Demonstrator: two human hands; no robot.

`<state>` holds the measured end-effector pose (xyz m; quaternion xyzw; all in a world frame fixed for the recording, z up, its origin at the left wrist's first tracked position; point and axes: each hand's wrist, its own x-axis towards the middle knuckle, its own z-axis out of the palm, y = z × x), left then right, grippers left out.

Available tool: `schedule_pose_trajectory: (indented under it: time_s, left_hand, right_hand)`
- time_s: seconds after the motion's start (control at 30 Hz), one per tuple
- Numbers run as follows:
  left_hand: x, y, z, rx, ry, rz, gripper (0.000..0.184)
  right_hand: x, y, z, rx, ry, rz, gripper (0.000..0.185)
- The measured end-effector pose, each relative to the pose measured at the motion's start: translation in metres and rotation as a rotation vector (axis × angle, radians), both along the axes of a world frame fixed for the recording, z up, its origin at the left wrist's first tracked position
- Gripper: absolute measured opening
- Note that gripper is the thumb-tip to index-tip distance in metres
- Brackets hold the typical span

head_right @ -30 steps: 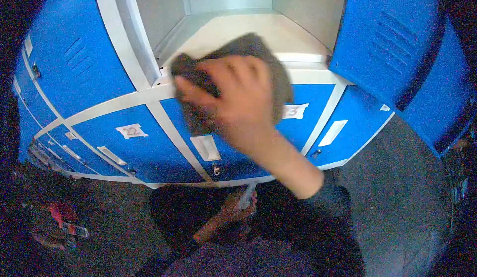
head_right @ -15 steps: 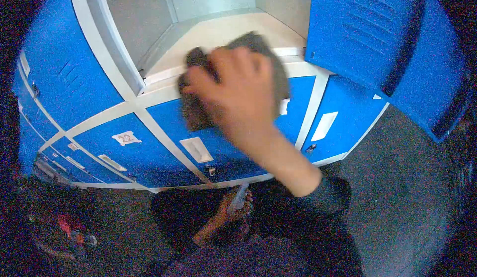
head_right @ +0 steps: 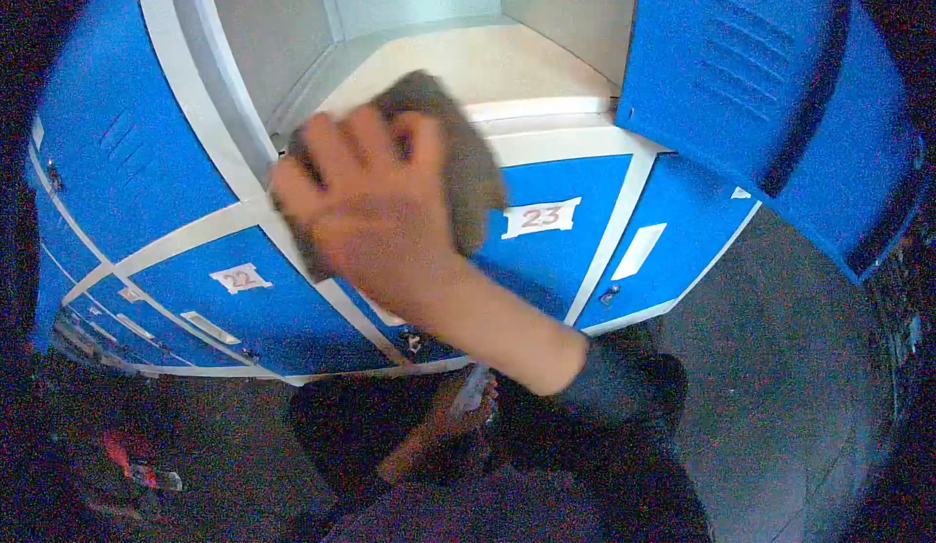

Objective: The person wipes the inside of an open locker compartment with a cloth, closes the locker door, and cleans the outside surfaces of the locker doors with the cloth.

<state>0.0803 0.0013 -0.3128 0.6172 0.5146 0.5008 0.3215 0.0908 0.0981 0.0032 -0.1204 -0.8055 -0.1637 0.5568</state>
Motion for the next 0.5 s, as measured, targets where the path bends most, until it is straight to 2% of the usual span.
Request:
schedule_pose_trajectory:
  time_s: [0.13, 0.33, 0.43, 0.5]
  left_hand:
    - [-0.003, 0.004, -0.015, 0.190, 0.116, 0.007, 0.036]
    - [0.003, -0.006, 0.007, -0.007, 0.116, 0.049, 0.036]
    - [0.001, 0.002, -0.006, 0.022, 0.175, -0.013, 0.040]
    - [0.001, -0.002, 0.001, 0.030, 0.107, 0.012, 0.041]
  right_hand:
    - [-0.030, -0.017, -0.002, -0.006, 0.093, 0.066, 0.032]
    - [0.008, -0.002, 0.006, -0.043, 0.040, 0.023, 0.030]
    - [0.048, 0.014, 0.008, -0.083, 0.055, -0.005, 0.028]
    - [0.063, 0.022, 0.009, -0.081, 0.070, -0.034, 0.027]
